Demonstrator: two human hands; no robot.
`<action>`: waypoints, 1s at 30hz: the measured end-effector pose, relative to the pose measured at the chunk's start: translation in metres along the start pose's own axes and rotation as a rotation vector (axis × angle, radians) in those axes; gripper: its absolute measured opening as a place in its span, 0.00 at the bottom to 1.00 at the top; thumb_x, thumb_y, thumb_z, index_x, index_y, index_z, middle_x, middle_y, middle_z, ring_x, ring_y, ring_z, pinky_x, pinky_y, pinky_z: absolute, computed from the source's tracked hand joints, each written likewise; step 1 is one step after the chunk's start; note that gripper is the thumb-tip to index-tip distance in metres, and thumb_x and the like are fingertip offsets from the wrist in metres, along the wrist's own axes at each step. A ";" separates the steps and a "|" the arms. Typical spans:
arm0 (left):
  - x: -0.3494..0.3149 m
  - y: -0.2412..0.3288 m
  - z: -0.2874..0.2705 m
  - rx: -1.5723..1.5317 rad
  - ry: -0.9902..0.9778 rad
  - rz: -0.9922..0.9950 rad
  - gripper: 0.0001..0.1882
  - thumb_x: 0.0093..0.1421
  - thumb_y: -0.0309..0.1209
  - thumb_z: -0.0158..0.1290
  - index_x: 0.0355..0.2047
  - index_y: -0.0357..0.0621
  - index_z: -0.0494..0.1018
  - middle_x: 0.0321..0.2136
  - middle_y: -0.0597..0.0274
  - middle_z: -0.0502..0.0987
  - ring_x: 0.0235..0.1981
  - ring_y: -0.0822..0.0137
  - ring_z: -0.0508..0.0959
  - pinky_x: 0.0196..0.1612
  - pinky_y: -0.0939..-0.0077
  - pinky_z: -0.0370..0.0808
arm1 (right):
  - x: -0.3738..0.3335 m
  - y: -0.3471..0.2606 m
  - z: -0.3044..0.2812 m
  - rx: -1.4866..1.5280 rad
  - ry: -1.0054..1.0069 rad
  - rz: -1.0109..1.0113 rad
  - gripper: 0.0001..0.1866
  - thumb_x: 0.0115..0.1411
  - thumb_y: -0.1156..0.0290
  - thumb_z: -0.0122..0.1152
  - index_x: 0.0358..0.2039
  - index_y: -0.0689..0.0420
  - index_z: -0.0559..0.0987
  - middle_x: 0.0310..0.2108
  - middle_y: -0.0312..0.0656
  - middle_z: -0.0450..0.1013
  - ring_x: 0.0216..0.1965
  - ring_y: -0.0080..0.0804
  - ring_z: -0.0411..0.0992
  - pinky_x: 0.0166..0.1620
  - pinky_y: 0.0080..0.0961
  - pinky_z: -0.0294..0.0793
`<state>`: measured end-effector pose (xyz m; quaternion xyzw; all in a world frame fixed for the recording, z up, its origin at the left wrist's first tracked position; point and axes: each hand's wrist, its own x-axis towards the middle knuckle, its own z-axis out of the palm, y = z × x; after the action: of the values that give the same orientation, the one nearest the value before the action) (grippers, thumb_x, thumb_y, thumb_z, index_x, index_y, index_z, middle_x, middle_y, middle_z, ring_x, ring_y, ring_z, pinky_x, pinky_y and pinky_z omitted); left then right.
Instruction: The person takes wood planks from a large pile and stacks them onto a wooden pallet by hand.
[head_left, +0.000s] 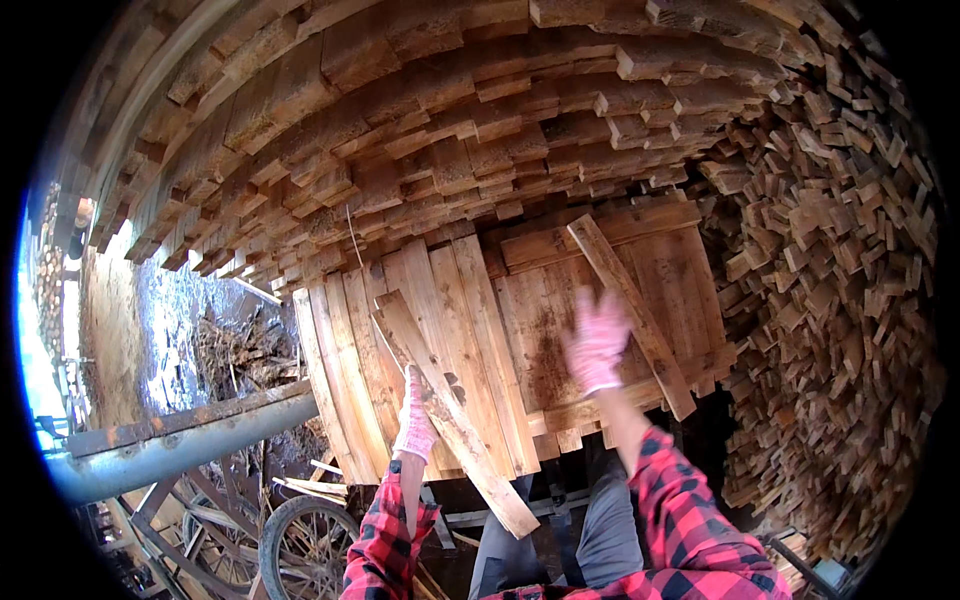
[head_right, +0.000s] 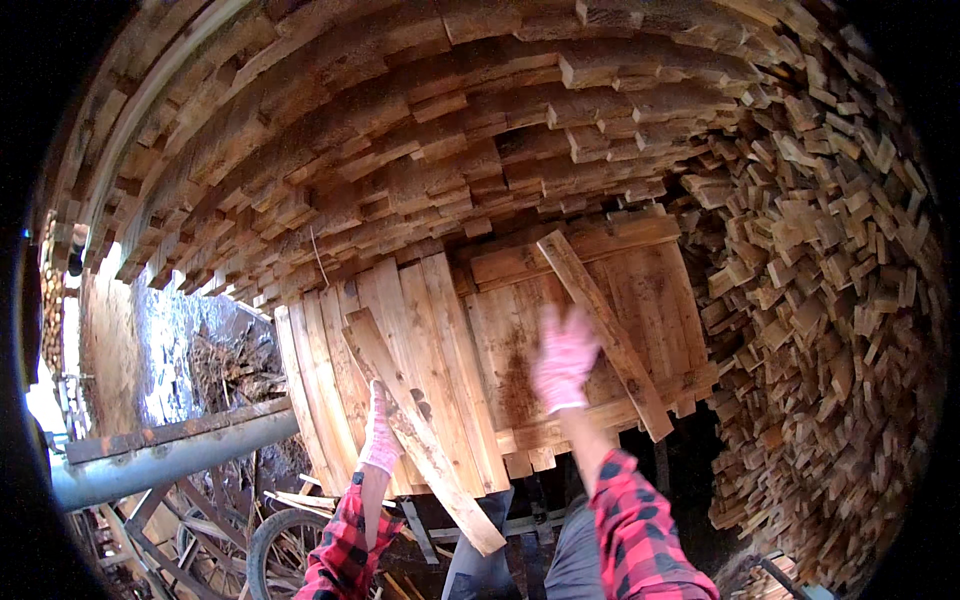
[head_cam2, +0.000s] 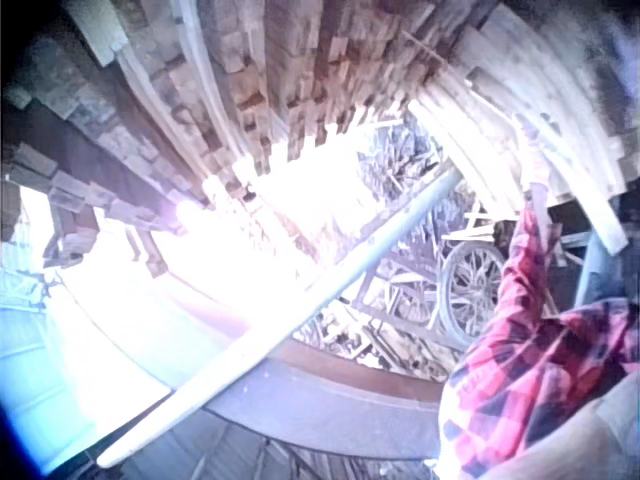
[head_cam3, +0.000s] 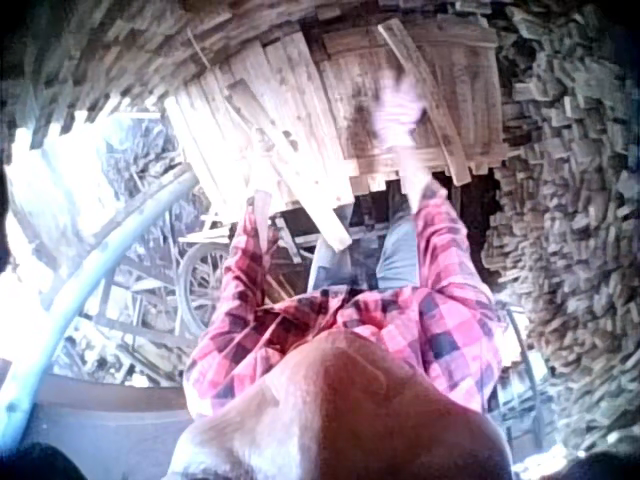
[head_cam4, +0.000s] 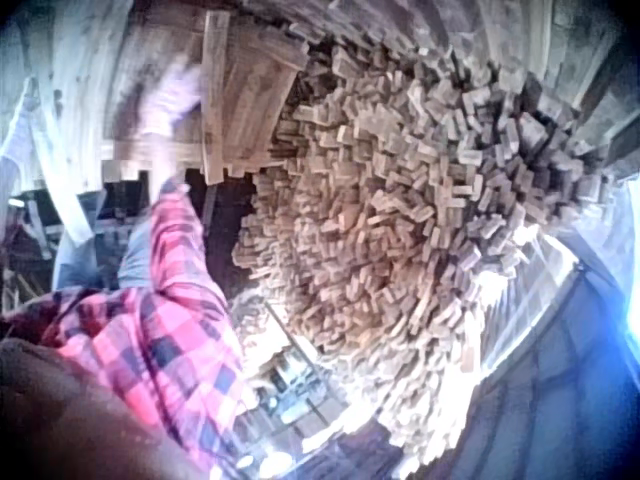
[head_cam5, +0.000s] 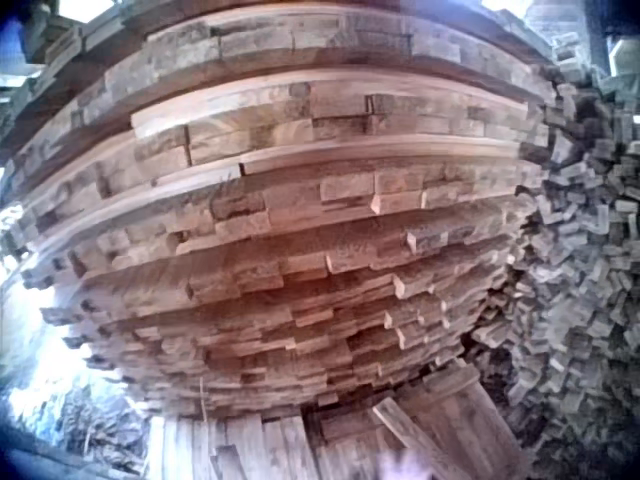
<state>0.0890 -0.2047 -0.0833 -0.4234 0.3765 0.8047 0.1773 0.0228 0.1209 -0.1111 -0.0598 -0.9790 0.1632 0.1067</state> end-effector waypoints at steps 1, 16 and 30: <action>0.000 0.002 -0.015 -0.012 0.030 0.002 0.47 0.54 0.72 0.55 0.51 0.36 0.73 0.42 0.51 0.80 0.38 0.52 0.81 0.43 0.53 0.81 | 0.033 0.006 -0.030 -0.138 -0.450 0.229 0.52 0.57 0.53 0.69 0.75 0.32 0.46 0.72 0.63 0.48 0.72 0.57 0.51 0.68 0.67 0.51; 0.018 -0.007 0.026 0.207 0.227 0.099 0.39 0.59 0.62 0.58 0.59 0.45 0.72 0.53 0.58 0.76 0.51 0.63 0.76 0.54 0.61 0.76 | -0.029 -0.099 0.008 0.300 -0.415 0.184 0.45 0.62 0.33 0.49 0.70 0.50 0.58 0.64 0.70 0.58 0.61 0.68 0.64 0.59 0.52 0.69; 0.017 -0.031 0.067 0.244 0.195 0.022 0.55 0.53 0.74 0.53 0.68 0.43 0.61 0.63 0.53 0.67 0.63 0.57 0.67 0.64 0.55 0.67 | -0.041 -0.062 -0.004 0.405 -0.500 0.263 0.39 0.63 0.44 0.55 0.72 0.40 0.56 0.63 0.58 0.64 0.62 0.56 0.66 0.57 0.48 0.74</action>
<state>0.0609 -0.1348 -0.0876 -0.4707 0.4915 0.7099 0.1813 0.0588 0.0577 -0.0952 -0.1211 -0.9065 0.3760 -0.1488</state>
